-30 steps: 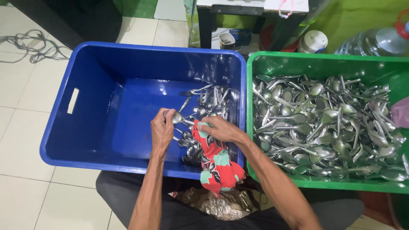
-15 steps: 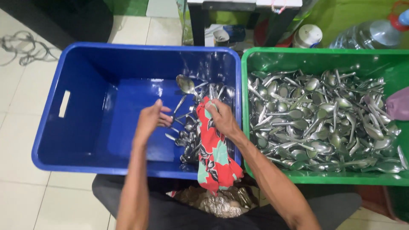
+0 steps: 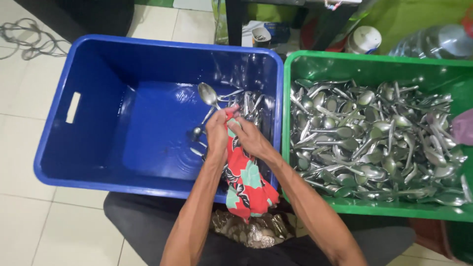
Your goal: The person wipes and dries metal spoons and forks with a cloth and moves them between bins.
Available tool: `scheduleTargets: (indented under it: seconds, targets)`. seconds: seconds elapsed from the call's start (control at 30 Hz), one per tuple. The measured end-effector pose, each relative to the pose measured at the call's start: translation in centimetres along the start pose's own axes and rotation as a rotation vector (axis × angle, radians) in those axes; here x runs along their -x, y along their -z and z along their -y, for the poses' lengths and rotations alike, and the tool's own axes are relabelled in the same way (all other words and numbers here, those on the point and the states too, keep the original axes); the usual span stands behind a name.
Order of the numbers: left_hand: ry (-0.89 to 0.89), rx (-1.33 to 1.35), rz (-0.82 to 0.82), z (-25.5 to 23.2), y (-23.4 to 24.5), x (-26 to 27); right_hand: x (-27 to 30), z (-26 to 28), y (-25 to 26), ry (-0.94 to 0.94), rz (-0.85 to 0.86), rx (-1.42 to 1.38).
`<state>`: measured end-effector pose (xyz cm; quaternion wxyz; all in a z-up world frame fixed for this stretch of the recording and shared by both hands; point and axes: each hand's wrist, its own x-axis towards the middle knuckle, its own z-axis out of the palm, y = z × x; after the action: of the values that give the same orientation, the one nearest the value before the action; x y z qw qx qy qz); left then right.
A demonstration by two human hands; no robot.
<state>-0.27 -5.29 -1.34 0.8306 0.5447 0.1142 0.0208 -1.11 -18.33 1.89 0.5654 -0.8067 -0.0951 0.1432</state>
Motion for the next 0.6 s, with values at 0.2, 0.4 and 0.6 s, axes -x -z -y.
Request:
scheduleTargets:
  seconds: [0.2,0.4,0.6]
  targets:
    - [-0.029,-0.069,-0.181,-4.3,4.3,-2.5,0.4,-0.3,0.5,-0.054,0.019,-0.003]
    - [-0.127,-0.703,0.047,-6.2,5.4,3.3,1.4,4.1,1.9,0.050,-0.300,-0.178]
    - [-0.142,-0.788,0.143,-4.6,4.5,5.0,2.0,5.3,1.1,0.500,-0.419,0.226]
